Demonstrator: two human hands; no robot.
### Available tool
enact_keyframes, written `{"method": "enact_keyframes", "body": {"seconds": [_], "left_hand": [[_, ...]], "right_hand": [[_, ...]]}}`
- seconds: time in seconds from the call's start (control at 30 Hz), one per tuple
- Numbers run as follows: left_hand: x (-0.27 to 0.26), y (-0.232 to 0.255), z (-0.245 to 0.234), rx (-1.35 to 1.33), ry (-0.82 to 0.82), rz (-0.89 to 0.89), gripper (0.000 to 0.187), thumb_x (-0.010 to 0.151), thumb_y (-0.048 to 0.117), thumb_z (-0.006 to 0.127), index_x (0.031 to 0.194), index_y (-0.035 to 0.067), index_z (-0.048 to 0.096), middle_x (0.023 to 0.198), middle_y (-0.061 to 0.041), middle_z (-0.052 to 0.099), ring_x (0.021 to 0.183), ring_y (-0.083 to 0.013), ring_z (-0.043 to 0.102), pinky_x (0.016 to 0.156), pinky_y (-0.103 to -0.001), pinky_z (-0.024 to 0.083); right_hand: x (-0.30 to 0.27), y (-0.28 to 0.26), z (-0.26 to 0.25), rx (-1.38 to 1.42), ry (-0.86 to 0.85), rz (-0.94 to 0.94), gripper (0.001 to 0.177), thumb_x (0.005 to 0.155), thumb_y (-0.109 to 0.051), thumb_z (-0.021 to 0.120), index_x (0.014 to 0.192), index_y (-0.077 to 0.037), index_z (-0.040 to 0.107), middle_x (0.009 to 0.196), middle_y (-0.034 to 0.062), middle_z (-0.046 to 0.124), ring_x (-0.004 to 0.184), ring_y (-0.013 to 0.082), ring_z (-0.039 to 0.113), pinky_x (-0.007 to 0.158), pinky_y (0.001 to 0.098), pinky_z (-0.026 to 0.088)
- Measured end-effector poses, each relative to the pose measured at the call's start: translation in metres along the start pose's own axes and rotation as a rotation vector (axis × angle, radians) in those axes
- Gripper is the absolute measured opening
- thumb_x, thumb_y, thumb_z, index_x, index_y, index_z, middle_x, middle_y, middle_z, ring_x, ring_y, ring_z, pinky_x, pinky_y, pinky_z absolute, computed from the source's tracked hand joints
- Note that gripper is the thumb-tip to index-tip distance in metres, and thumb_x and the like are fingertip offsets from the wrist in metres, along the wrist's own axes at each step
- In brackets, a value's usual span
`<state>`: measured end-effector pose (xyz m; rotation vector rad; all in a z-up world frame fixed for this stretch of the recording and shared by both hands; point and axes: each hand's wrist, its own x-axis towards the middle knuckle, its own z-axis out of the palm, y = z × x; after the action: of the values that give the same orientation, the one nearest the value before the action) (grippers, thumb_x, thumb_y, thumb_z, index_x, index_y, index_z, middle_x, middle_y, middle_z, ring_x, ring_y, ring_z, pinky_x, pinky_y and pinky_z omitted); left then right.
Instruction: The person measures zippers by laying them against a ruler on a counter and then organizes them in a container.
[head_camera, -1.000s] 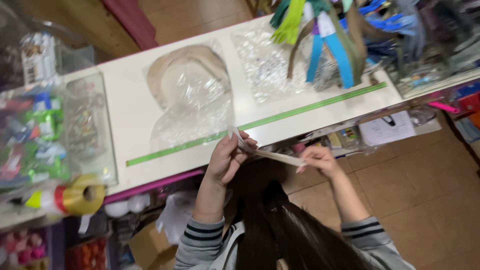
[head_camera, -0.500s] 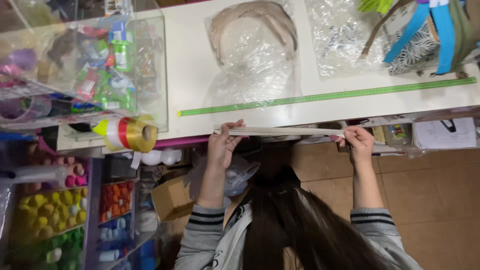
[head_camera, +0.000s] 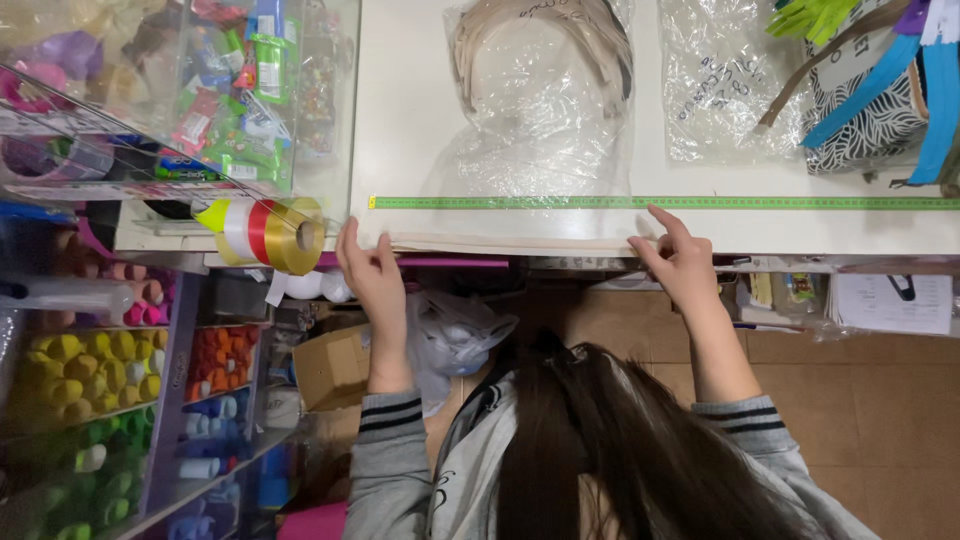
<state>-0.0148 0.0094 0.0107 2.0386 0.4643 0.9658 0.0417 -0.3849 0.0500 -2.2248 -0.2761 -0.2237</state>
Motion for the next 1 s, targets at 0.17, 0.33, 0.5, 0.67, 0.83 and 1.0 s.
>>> {"method": "enact_keyframes", "body": {"seconds": [0.17, 0.33, 0.5, 0.67, 0.83, 1.0], "left_hand": [[-0.025, -0.007, 0.001, 0.357, -0.078, 0.456, 0.025, 0.094, 0.02, 0.065, 0.115, 0.006, 0.067, 0.119, -0.009, 0.061, 0.11, -0.0268, 0.059, 0.098, -0.042, 0.042], [-0.031, -0.009, 0.004, 0.495, -0.053, 0.539, 0.022, 0.094, 0.022, 0.064, 0.114, 0.014, 0.071, 0.121, 0.0, 0.068, 0.115, -0.0192, 0.06, 0.108, -0.042, 0.034], [-0.012, 0.003, 0.0, 0.491, -0.169, 0.399, 0.037, 0.1, 0.028, 0.062, 0.126, 0.002, 0.064, 0.132, -0.013, 0.062, 0.13, -0.0294, 0.05, 0.114, -0.05, 0.023], [-0.006, 0.007, 0.004, 0.484, -0.268, 0.315, 0.044, 0.099, 0.029, 0.062, 0.129, -0.003, 0.06, 0.135, -0.017, 0.057, 0.134, -0.0322, 0.046, 0.116, -0.051, 0.022], [-0.015, 0.011, 0.022, 0.402, -0.325, 0.375, 0.037, 0.099, 0.027, 0.061, 0.124, -0.001, 0.064, 0.127, -0.015, 0.061, 0.13, -0.0307, 0.05, 0.115, -0.049, 0.026], [-0.021, 0.028, 0.033, 0.371, -0.364, 0.356, 0.033, 0.101, 0.021, 0.057, 0.125, 0.0, 0.063, 0.128, -0.013, 0.06, 0.133, -0.0278, 0.047, 0.116, -0.05, 0.024]], "right_hand": [[-0.004, 0.072, 0.023, -0.164, 0.218, -0.459, 0.019, 0.085, -0.008, 0.08, 0.102, -0.005, 0.074, 0.077, 0.0089, 0.066, 0.066, 0.0254, 0.062, 0.062, 0.0347, 0.052], [0.002, 0.023, 0.019, -0.203, 0.2, -0.734, 0.022, 0.081, -0.001, 0.076, 0.102, -0.005, 0.073, 0.103, 0.0145, 0.067, 0.084, 0.0313, 0.064, 0.071, 0.0409, 0.054], [0.003, 0.035, 0.022, -0.247, 0.172, -0.657, 0.019, 0.089, -0.012, 0.07, 0.107, -0.009, 0.071, 0.116, 0.0096, 0.069, 0.1, 0.0291, 0.065, 0.086, 0.0412, 0.049], [-0.005, 0.011, 0.049, -0.054, 0.092, -0.738, 0.025, 0.085, -0.006, 0.068, 0.111, -0.002, 0.068, 0.107, 0.0176, 0.068, 0.089, 0.0367, 0.066, 0.078, 0.0465, 0.053], [0.003, -0.051, 0.091, 0.004, -0.132, -0.694, 0.032, 0.09, -0.021, 0.066, 0.115, -0.001, 0.065, 0.105, 0.0166, 0.068, 0.092, 0.0339, 0.066, 0.08, 0.044, 0.052], [0.033, -0.092, 0.156, -0.142, -0.243, -0.611, 0.061, 0.086, -0.047, 0.066, 0.126, -0.003, 0.055, 0.105, 0.0164, 0.059, 0.089, 0.0349, 0.06, 0.07, 0.0461, 0.047]]}}
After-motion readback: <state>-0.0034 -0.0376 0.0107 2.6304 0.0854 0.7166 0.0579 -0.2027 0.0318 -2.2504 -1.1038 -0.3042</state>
